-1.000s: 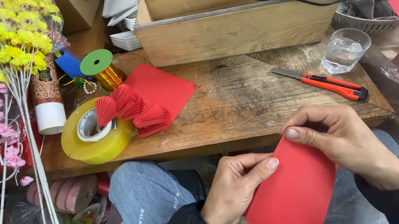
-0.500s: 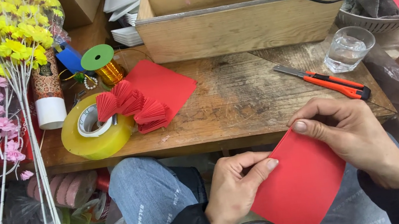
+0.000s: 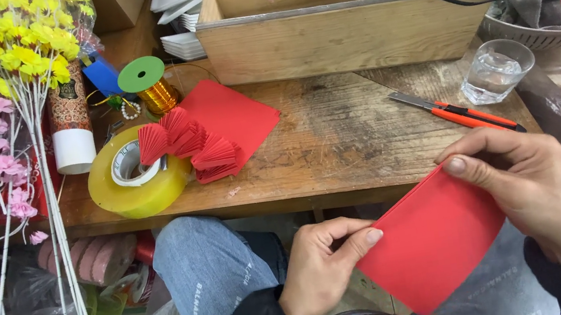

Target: Folding red paper strips into accordion fans and assembling them using a glue gun

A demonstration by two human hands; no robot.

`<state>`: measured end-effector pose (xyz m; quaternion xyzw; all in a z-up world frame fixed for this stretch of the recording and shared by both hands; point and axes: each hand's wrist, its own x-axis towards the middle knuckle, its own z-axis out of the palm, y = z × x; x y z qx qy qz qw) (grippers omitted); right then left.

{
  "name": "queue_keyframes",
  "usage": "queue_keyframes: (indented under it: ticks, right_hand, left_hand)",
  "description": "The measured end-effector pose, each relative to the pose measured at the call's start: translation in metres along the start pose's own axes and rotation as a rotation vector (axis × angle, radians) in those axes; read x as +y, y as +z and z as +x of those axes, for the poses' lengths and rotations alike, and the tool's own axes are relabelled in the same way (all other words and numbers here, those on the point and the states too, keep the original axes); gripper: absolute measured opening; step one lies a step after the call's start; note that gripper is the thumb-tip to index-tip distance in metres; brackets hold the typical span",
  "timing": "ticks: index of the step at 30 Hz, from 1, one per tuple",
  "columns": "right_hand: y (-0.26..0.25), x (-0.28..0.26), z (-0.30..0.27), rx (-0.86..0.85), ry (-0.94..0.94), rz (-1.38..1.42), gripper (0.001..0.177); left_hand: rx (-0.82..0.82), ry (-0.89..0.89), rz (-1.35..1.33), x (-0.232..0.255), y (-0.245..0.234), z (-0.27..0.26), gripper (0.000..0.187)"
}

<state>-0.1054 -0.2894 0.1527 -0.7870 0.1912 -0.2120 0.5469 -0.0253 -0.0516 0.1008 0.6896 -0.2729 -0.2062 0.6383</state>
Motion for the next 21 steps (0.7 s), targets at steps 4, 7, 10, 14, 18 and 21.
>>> queue_keyframes:
  ticks: [4,7,10,14,18,21]
  right_hand:
    - [-0.003,0.012,0.0,0.01,-0.039,0.02,0.01]
    - [-0.006,0.017,0.001,0.066,-0.049,-0.003,0.011]
    - [-0.004,0.017,-0.004,0.084,-0.018,0.036,0.01]
    - [-0.007,0.026,-0.005,0.088,-0.035,0.092,0.01]
    - [-0.009,0.03,-0.004,0.118,-0.029,0.115,0.009]
    - [-0.008,0.028,-0.004,0.118,-0.019,0.124,0.01]
  left_hand:
    - [0.11,0.156,0.144,0.003,0.002,-0.003,0.013]
    - [0.064,0.062,0.074,0.004,-0.004,-0.002,0.021]
    - [0.127,0.185,0.183,-0.002,-0.005,-0.006,0.013]
    - [0.102,0.177,0.121,-0.004,-0.008,-0.007,0.015]
    - [0.088,0.137,-0.079,-0.009,-0.009,-0.009,0.018]
    - [0.108,0.163,-0.074,-0.008,-0.011,-0.008,0.019]
